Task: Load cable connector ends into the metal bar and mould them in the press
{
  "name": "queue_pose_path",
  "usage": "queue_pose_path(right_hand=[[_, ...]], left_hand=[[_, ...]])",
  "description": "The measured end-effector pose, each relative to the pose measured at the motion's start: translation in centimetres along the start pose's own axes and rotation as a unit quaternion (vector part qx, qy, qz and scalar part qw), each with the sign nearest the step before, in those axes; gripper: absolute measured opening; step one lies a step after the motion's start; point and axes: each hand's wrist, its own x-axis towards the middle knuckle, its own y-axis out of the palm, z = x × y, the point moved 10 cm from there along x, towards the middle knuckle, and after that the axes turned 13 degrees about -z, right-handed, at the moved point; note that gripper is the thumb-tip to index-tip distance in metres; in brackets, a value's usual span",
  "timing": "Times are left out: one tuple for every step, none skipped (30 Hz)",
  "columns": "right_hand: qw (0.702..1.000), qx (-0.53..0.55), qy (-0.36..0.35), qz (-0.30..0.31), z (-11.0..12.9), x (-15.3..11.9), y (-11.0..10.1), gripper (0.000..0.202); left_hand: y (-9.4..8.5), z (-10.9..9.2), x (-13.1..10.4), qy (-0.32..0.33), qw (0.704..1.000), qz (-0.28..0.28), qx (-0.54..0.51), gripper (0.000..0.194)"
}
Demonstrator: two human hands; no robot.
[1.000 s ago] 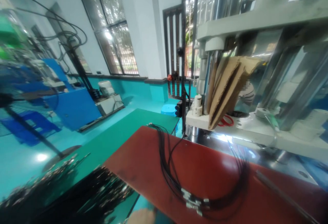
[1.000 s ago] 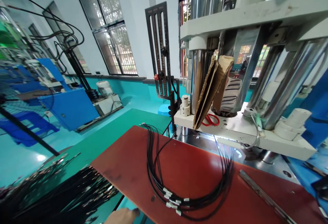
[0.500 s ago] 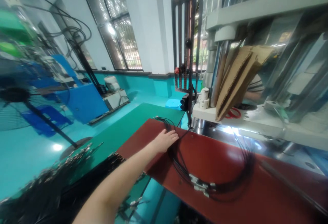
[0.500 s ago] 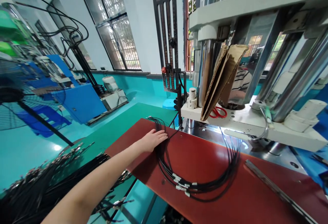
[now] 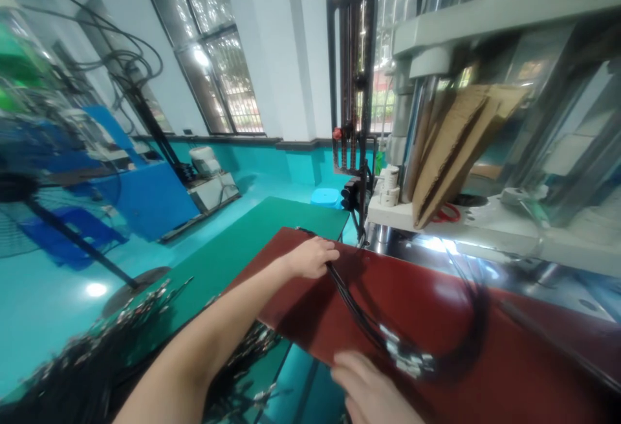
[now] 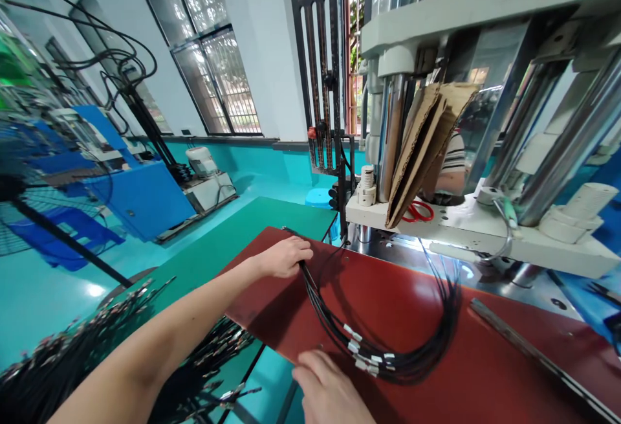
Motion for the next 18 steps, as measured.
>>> queue_pose_path(right_hand=[[0.999, -0.035, -0.001, -0.032, -0.1, 0.5, -0.4, 0.042], [0.995, -0.075, -0.005, -0.066, -0.1, 0.9, -0.8, 0.047], [0.989, -0.112, -0.013, -0.097, 0.0, 1.3, -1.2, 0.051], [0.982, -0.141, -0.022, -0.121, 0.1, 1.7, -1.4, 0.054], [0.976, -0.164, -0.029, -0.139, 0.2, 2.2, -1.5, 0.056], [0.971, -0.182, -0.032, -0.154, 0.3, 2.7, -1.6, 0.058], [0.966, -0.196, -0.030, -0.165, 0.2, 3.2, -1.7, 0.058], [0.962, -0.209, -0.025, -0.173, 0.0, 3.8, -1.7, 0.059], [0.958, -0.222, -0.015, -0.183, -0.3, 4.4, -2.0, 0.060], [0.952, -0.236, -0.003, -0.194, -0.6, 5.0, -2.3, 0.060], [0.947, -0.249, 0.009, -0.203, -1.0, 5.5, -2.7, 0.059], [0.942, -0.260, 0.022, -0.212, -1.4, 6.0, -3.2, 0.058], [0.936, -0.272, 0.037, -0.222, -1.8, 6.4, -3.7, 0.056], [0.928, -0.283, 0.057, -0.236, -2.3, 6.7, -4.3, 0.054], [0.920, -0.294, 0.078, -0.249, -2.8, 6.9, -5.0, 0.052], [0.912, -0.304, 0.099, -0.256, -3.3, 7.0, -5.6, 0.050], [0.907, -0.311, 0.114, -0.259, -3.6, 7.2, -6.1, 0.050], [0.907, -0.314, 0.117, -0.253, -3.8, 7.5, -6.4, 0.050]], left_hand=[[-0.6, 0.1, 0.2, -0.003, 1.000, -0.003, -0.002, 0.019], [-1.1, 0.0, 0.5, -0.004, 1.000, -0.002, -0.003, 0.017], [-1.4, -0.1, 0.8, -0.001, 1.000, -0.001, -0.004, 0.015], [-1.7, -0.2, 1.0, 0.001, 1.000, 0.000, -0.004, 0.013], [-1.9, -0.3, 1.3, 0.002, 1.000, -0.002, -0.006, 0.012], [-2.1, -0.4, 1.6, 0.000, 1.000, -0.008, -0.012, 0.012], [-2.3, -0.5, 1.9, -0.003, 1.000, -0.016, -0.022, 0.012], [-2.5, -0.6, 2.2, -0.005, 0.999, -0.023, -0.034, 0.012], [-2.6, -0.7, 2.5, -0.007, 0.999, -0.029, -0.045, 0.012], [-2.7, -0.9, 2.7, -0.007, 0.998, -0.033, -0.056, 0.011], [-2.8, -1.1, 2.9, -0.005, 0.997, -0.034, -0.063, 0.011], [-2.8, -1.2, 3.1, -0.002, 0.997, -0.035, -0.067, 0.011], [-2.9, -1.3, 3.3, 0.000, 0.997, -0.037, -0.068, 0.010], [-3.0, -1.4, 3.4, 0.001, 0.997, -0.039, -0.068, 0.010], [-3.0, -1.4, 3.6, 0.001, 0.997, -0.040, -0.069, 0.010], [-3.1, -1.4, 3.7, -0.001, 0.997, -0.041, -0.070, 0.010], [-3.2, -1.4, 3.8, -0.002, 0.996, -0.043, -0.073, 0.010], [-3.2, -1.4, 4.0, -0.004, 0.996, -0.046, -0.078, 0.011]])
